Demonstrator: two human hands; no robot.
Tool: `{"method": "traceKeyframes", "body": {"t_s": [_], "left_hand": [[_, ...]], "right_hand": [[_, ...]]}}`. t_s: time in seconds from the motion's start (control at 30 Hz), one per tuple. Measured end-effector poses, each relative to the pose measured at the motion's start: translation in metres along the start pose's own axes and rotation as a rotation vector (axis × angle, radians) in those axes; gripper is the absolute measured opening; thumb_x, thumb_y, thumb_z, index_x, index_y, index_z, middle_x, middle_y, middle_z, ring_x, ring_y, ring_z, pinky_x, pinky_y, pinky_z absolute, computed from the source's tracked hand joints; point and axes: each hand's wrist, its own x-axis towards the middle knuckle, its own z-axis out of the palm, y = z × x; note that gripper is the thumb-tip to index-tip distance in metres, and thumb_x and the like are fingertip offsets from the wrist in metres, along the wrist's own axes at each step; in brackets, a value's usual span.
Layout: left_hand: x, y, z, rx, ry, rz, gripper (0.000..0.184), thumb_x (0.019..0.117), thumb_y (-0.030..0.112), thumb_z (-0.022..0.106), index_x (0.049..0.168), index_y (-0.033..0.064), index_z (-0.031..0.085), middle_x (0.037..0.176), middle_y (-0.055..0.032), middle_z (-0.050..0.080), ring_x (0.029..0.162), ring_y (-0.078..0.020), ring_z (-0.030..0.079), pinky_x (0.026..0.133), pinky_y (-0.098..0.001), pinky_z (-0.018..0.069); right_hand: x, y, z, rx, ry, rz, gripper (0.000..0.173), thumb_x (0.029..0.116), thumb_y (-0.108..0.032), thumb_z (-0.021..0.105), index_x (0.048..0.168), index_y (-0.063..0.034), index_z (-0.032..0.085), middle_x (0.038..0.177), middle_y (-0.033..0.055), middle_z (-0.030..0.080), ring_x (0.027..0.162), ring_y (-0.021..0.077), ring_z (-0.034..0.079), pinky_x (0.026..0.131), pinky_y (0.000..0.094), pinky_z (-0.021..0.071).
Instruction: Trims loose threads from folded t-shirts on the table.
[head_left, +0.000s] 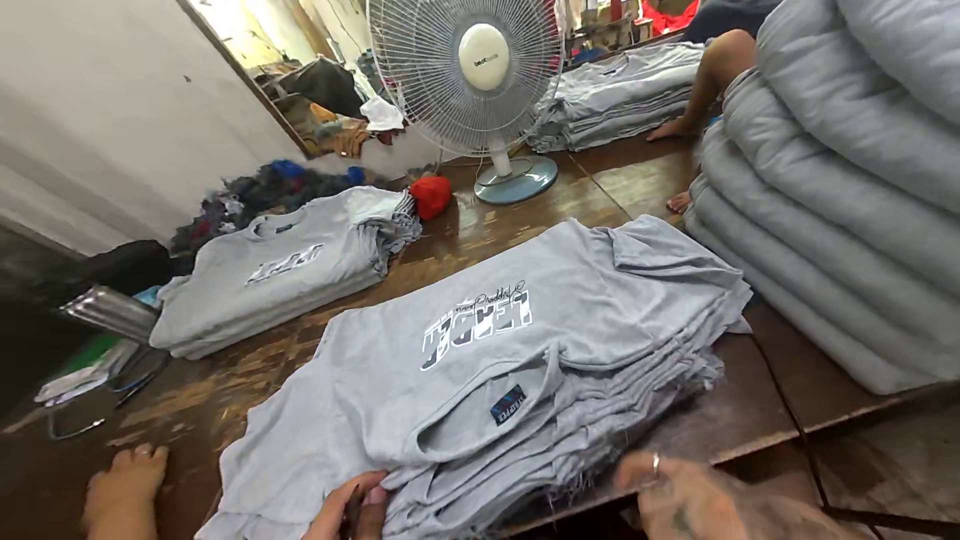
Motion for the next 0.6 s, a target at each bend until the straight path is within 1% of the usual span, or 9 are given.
{"method": "traceKeyframes", "body": {"t_s": [0.03,0.1,0.17,0.23,0.27,0.37,0.43,0.53,0.6], "left_hand": [[0.000,0.001,0.000,-0.031,0.014,-0.012,0.024,0.0955,0.006,0.055,0.098,-0.0151,0.066,0.079,-0.0128,0.066,0.070,0.0030,0.056,0.067,-0.0142,0.0475],[-0.001,0.001,0.000,-0.097,0.041,-0.019,0.023,0.0957,0.005,0.055,0.099,-0.0159,0.064,0.080,-0.0088,0.065,0.073,0.0077,0.055,0.069,-0.0112,0.0475],[-0.004,0.001,0.001,-0.120,0.052,-0.017,0.023,0.0960,0.005,0.055,0.100,-0.0158,0.063,0.081,-0.0064,0.065,0.074,0.0090,0.055,0.070,-0.0104,0.0474],[-0.007,-0.002,0.002,-0.093,0.057,-0.014,0.023,0.0966,0.006,0.057,0.102,-0.0145,0.065,0.081,-0.0081,0.065,0.072,0.0061,0.055,0.068,-0.0128,0.0480],[-0.007,-0.003,0.003,-0.078,0.061,-0.005,0.023,0.0967,0.008,0.057,0.102,-0.0135,0.066,0.080,-0.0083,0.066,0.070,0.0055,0.056,0.067,-0.0132,0.0483],[-0.008,-0.005,0.004,-0.061,0.065,0.008,0.024,0.0966,0.009,0.057,0.101,-0.0128,0.066,0.078,-0.0079,0.066,0.068,0.0061,0.055,0.065,-0.0124,0.0473],[-0.009,-0.008,0.005,-0.057,0.066,0.013,0.024,0.0965,0.010,0.057,0.101,-0.0114,0.067,0.077,-0.0064,0.065,0.067,0.0066,0.054,0.064,-0.0113,0.0461],[-0.010,-0.010,0.006,-0.079,0.072,0.026,0.023,0.0958,0.009,0.058,0.099,-0.0117,0.067,0.075,-0.0048,0.064,0.066,0.0086,0.052,0.063,-0.0097,0.0453],[-0.010,-0.010,0.006,-0.095,0.074,0.022,0.023,0.0961,0.008,0.058,0.099,-0.0128,0.067,0.075,-0.0056,0.064,0.067,0.0085,0.053,0.065,-0.0097,0.0457]], "right_hand": [[0.003,0.005,-0.005,-0.093,0.085,-0.011,0.052,0.1095,-0.038,0.046,0.072,-0.0051,0.063,0.063,0.0113,0.059,0.069,0.0261,0.064,0.100,0.0399,0.0480],[0.015,0.021,-0.022,-0.309,0.245,-0.015,0.031,0.1083,-0.030,0.048,0.090,-0.0103,0.064,0.075,0.0069,0.060,0.080,0.0200,0.064,0.097,0.0360,0.0512],[0.030,0.038,-0.036,-0.482,0.310,0.069,0.035,0.1066,-0.039,0.049,0.105,-0.0093,0.068,0.089,0.0103,0.066,0.089,0.0243,0.066,0.087,0.0390,0.0528],[0.042,0.055,-0.034,-0.602,0.295,0.158,0.047,0.1023,-0.052,0.051,0.102,-0.0082,0.070,0.096,0.0135,0.070,0.093,0.0300,0.069,0.082,0.0446,0.0551],[0.046,0.061,-0.028,-0.617,0.285,0.169,0.047,0.1009,-0.052,0.053,0.098,-0.0083,0.070,0.098,0.0144,0.070,0.095,0.0312,0.069,0.083,0.0454,0.0557],[0.053,0.072,-0.010,-0.634,0.290,0.154,0.031,0.1003,-0.037,0.058,0.092,-0.0093,0.070,0.103,0.0143,0.072,0.100,0.0319,0.070,0.085,0.0455,0.0564],[0.053,0.075,-0.004,-0.588,0.347,0.124,0.024,0.1016,-0.026,0.055,0.091,-0.0101,0.069,0.104,0.0123,0.072,0.106,0.0296,0.068,0.092,0.0436,0.0543],[0.042,0.060,-0.010,-0.405,0.416,0.075,0.025,0.1059,-0.028,0.050,0.093,-0.0104,0.063,0.106,0.0104,0.067,0.116,0.0241,0.062,0.104,0.0386,0.0475],[0.030,0.033,-0.021,-0.205,0.306,0.019,0.034,0.1089,-0.035,0.047,0.089,-0.0105,0.060,0.094,0.0077,0.065,0.106,0.0180,0.065,0.100,0.0322,0.0510]]}}
